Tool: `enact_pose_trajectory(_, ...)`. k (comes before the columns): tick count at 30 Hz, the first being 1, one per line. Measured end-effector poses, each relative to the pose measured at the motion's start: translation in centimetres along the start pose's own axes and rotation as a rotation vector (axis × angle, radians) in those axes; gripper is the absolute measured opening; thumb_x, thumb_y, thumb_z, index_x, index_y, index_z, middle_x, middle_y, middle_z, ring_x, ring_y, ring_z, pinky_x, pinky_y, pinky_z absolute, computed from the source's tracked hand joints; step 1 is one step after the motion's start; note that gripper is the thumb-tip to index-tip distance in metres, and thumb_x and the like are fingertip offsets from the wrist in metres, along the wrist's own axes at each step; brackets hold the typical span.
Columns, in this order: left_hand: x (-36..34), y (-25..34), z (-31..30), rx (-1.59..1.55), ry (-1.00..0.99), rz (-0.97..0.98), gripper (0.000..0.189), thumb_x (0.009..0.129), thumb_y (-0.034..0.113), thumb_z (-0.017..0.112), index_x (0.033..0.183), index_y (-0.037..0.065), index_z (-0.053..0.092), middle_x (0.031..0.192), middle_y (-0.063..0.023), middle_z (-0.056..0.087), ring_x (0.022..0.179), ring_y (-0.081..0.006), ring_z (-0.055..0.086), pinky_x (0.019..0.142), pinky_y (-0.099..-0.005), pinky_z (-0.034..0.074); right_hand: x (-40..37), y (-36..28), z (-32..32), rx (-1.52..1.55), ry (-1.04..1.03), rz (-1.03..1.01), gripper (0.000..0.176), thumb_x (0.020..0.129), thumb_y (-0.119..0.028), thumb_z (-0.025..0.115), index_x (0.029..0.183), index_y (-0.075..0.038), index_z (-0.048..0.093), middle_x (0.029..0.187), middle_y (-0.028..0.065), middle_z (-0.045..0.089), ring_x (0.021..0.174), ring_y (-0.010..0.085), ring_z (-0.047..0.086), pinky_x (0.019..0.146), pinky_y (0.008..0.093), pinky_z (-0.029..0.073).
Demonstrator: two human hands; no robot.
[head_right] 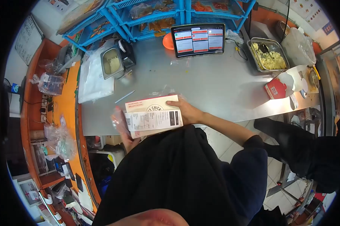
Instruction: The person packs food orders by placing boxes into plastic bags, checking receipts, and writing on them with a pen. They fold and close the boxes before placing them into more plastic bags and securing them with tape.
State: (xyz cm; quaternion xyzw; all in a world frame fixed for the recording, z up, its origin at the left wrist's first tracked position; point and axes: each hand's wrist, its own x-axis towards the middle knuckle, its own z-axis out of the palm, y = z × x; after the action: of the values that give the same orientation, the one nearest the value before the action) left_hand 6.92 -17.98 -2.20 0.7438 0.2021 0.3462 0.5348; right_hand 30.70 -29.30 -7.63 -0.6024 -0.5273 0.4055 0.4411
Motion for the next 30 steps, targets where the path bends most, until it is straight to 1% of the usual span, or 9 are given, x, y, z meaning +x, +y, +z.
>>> enact_pose_trajectory(2,0.0,-0.1,-0.4,-0.262,0.092,0.014,0.099,0.075,-0.009,0.063,0.15,0.002,0.0,0.158,-0.016,0.007,0.142,-0.0258,0.021,0.113,-0.0364,0.022,0.4,-4.7,-0.8,1.234,-0.071,0.466,0.055,0.092,-0.021,0.061,0.137,-0.007,0.035,0.132,0.0147,0.041,0.128,0.0276,0.039,0.111,0.0394,0.032)
enact_pose_trajectory(4,-0.1,-2.0,-1.6,-0.278,0.201,0.042,0.099,0.073,-0.005,0.065,0.15,0.0,0.003,0.157,-0.0159,0.011,0.14,-0.0248,0.026,0.113,-0.0355,0.023,0.4,-3.4,-0.2,1.207,-0.041,0.494,0.064,0.086,-0.027,0.067,0.137,-0.006,0.035,0.132,0.0171,0.04,0.129,0.0297,0.036,0.109,0.0422,0.033)
enact_pose_trajectory(6,-1.5,-4.7,-2.5,-0.228,0.072,-0.173,0.097,0.072,-0.004,0.061,0.15,0.0,0.005,0.156,-0.0163,0.014,0.14,-0.0245,0.026,0.113,-0.0346,0.022,0.0,-2.6,-0.6,-0.345,0.081,-0.372,0.082,0.072,-0.031,0.08,0.137,-0.007,0.035,0.133,0.0202,0.039,0.127,0.0351,0.037,0.107,0.0469,0.034)
enact_pose_trajectory(10,-1.5,-1.6,-2.2,0.191,-0.172,-0.273,0.098,0.064,-0.008,0.045,0.151,0.003,0.003,0.155,-0.0165,0.015,0.143,-0.0246,0.018,0.113,-0.0341,0.02,0.0,-0.9,-0.7,-0.28,0.095,-0.343,0.101,0.053,-0.028,0.09,0.137,-0.012,0.036,0.136,0.0219,0.035,0.128,0.0396,0.034,0.107,0.0472,0.032)
enact_pose_trajectory(15,-0.4,-1.7,-1.0,-0.316,0.14,-0.182,0.099,0.066,-0.01,0.046,0.151,0.004,-0.003,0.158,-0.0147,0.006,0.144,-0.026,0.016,0.117,-0.0396,0.015,-0.7,-1.9,-2.4,-0.178,-0.102,-0.296,0.098,0.049,-0.014,0.085,0.136,-0.015,0.04,0.138,0.0198,0.035,0.13,0.0414,0.032,0.109,0.0469,0.03)
enact_pose_trajectory(21,2.0,-2.4,0.2,-0.095,0.064,0.42,0.088,0.071,-0.009,0.067,0.145,-0.001,0.02,0.151,-0.0249,0.02,0.14,-0.0338,0.024,0.111,-0.0395,0.027,2.3,-3.4,-1.1,-0.416,0.036,-0.202,0.091,0.061,-0.029,0.085,0.135,-0.009,0.037,0.132,0.0233,0.04,0.124,0.0432,0.04,0.103,0.0461,0.037)
enact_pose_trajectory(24,3.3,-0.7,0.1,0.303,0.557,0.168,0.082,0.071,-0.008,0.066,0.141,-0.002,0.024,0.142,-0.027,0.03,0.135,-0.0357,0.029,0.109,-0.0397,0.027,3.2,-6.2,-0.5,-0.562,-0.079,0.154,0.084,0.067,-0.034,0.082,0.135,-0.01,0.038,0.129,0.0239,0.044,0.118,0.0437,0.046,0.097,0.0468,0.042)
enact_pose_trajectory(25,2.3,-3.5,0.8,0.058,0.481,-0.014,0.085,0.07,-0.011,0.062,0.144,-0.002,0.021,0.138,-0.0237,0.029,0.132,-0.0313,0.027,0.107,-0.0399,0.03,3.0,-4.3,-0.1,-0.619,0.039,-0.114,0.085,0.069,-0.036,0.081,0.136,-0.011,0.036,0.126,0.0243,0.048,0.112,0.042,0.051,0.093,0.0467,0.045)
enact_pose_trajectory(30,4.5,0.1,-2.1,0.448,0.489,0.236,0.082,0.074,-0.009,0.064,0.144,-0.004,0.022,0.13,-0.0182,0.039,0.119,-0.0264,0.043,0.099,-0.0357,0.039,2.2,-6.0,-2.9,-0.77,-0.1,-0.118,0.092,0.076,-0.045,0.073,0.146,-0.01,0.024,0.124,0.0285,0.049,0.113,0.0447,0.05,0.092,0.0477,0.046)
